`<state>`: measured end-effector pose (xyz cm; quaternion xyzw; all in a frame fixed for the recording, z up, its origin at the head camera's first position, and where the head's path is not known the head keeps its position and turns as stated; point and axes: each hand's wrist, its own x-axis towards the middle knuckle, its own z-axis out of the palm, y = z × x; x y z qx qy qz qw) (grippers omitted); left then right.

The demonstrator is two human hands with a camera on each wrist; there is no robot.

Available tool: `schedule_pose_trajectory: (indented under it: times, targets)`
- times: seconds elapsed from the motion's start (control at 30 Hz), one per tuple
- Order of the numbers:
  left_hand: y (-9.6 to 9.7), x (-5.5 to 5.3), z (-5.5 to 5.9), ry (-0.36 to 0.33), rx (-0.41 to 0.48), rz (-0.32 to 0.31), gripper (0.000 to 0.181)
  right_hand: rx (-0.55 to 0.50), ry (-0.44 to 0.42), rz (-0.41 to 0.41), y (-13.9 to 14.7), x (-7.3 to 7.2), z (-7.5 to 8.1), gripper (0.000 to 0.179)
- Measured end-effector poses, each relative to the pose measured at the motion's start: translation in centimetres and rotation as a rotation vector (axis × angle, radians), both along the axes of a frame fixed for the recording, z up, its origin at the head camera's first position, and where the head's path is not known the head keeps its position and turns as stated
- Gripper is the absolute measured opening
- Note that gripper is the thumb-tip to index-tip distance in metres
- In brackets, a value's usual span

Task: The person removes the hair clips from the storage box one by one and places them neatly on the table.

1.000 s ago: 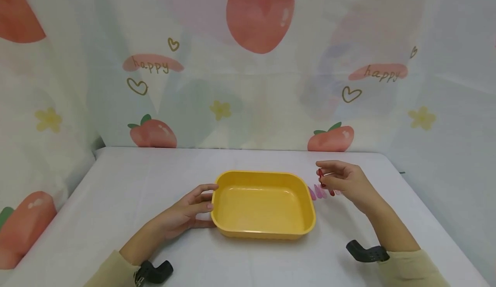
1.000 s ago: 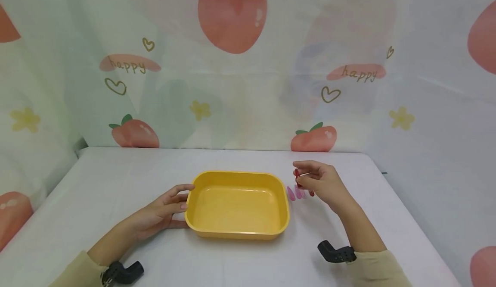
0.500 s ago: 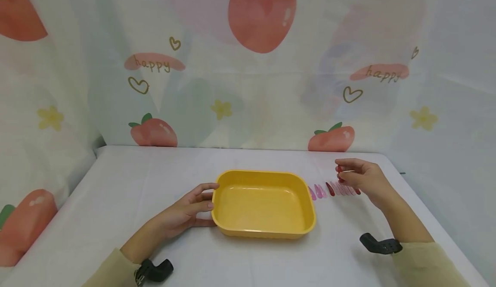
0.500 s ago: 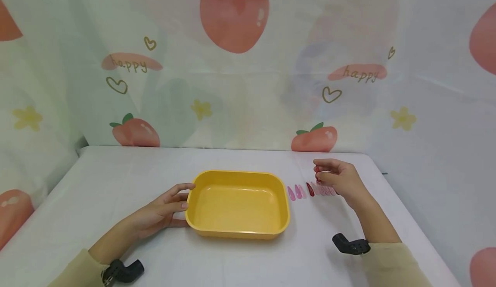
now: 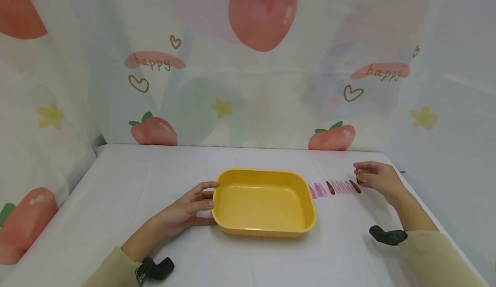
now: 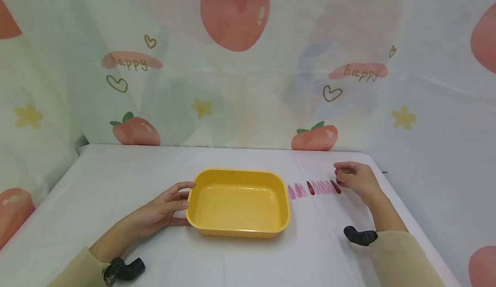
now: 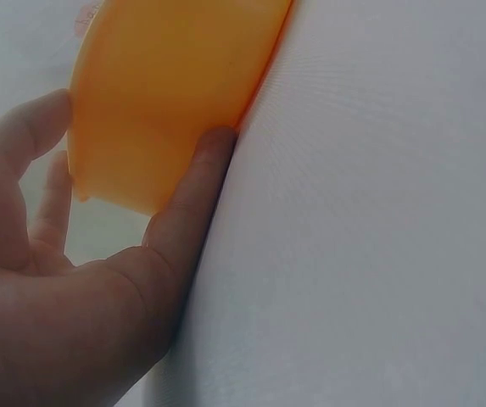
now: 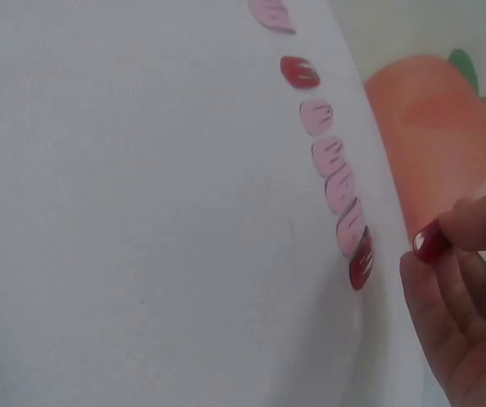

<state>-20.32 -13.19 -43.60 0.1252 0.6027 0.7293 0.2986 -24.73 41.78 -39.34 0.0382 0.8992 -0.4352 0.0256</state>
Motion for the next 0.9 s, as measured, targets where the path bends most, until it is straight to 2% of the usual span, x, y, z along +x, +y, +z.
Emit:
schedule_pose_trajectory:
  times: [0.17,0.43,0.73,0.9]
  targets:
    - [0.1,0.0,-0.1,-0.001,-0.002,-0.007,0.056,0.170,-0.071,-0.051,0.8,-0.1,-1.0,0.044]
    - [0.0,0.2,0.0,-0.010,0.003,-0.007,0.059,0.287,-0.087,-0.040,1.1,-0.3,-1.7,0.041]
    - [0.4,0.9,0.8,0.004,-0.043,0.074,0.061,0.366,-0.058,-0.008,0.6,-0.5,-1.4,0.036]
    - [0.8,1.3,1.1,0.013,-0.056,0.137,0.060,0.359,0.012,-0.017,-0.2,-0.1,-0.6,0.037]
